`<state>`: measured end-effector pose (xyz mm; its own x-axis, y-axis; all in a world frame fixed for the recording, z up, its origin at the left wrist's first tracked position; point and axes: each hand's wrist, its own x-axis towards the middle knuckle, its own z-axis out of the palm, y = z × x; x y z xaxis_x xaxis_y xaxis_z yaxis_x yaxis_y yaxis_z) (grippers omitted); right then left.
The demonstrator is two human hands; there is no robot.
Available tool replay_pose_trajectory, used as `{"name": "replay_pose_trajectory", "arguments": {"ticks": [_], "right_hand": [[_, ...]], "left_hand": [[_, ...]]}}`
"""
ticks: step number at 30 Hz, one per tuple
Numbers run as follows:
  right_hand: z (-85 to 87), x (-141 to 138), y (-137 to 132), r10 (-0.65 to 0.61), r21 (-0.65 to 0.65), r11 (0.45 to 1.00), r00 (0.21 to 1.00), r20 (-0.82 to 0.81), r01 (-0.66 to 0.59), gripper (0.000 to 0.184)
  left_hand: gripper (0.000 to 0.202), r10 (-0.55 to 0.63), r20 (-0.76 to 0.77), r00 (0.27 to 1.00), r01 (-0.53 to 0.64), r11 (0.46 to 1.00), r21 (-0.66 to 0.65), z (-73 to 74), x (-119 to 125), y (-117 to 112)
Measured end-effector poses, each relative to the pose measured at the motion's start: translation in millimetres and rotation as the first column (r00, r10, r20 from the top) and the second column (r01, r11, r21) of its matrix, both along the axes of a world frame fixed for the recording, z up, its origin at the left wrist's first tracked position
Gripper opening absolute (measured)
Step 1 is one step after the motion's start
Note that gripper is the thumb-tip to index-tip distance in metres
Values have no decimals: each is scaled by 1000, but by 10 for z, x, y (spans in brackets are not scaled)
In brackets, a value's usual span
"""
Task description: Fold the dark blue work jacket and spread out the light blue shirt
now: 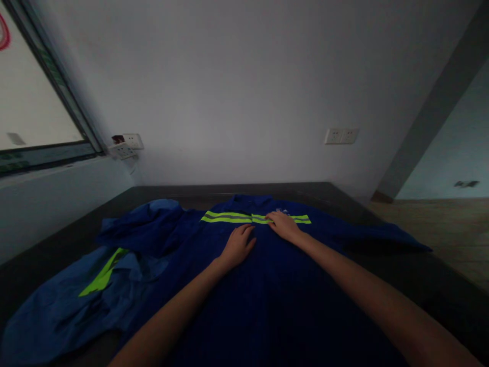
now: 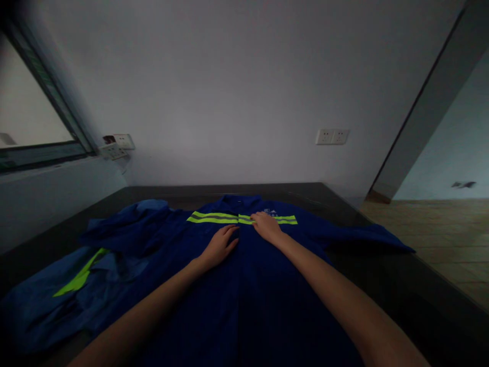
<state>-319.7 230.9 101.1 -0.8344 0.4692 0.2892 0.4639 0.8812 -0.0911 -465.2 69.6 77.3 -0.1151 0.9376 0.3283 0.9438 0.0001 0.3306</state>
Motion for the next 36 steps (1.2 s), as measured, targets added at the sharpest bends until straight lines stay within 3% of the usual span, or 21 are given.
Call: {"name": "replay_pose_trajectory", "arguments": {"ticks": [5, 9, 14, 23, 33, 36], "right_hand": [[52, -588, 441, -37, 74, 997, 999, 32, 35, 33], [-30, -876, 660, 3, 134, 991, 996, 92, -15, 45], [-83, -998, 836, 125, 181, 969, 964, 233, -169, 51], [141, -830, 1106, 193, 271, 921, 932, 308, -281, 28], [5, -398, 1045, 165, 401, 885, 965, 205, -236, 30], [38, -384, 1018, 98, 393, 905, 978, 183, -165, 32]], "left_hand": [[50, 56, -72, 996, -60, 997, -52, -109, 57, 409], [49, 26, -104, 994, -35, 996, -84, -256, 62, 442], [47, 18, -105, 994, -26, 997, -67, -294, 58, 423], [44, 29, -53, 998, -33, 997, -64, -255, 75, 425], [43, 36, -57, 998, -39, 997, -64, -245, 77, 418], [43, 36, -56, 998, -39, 997, -66, -233, 79, 409]]}}
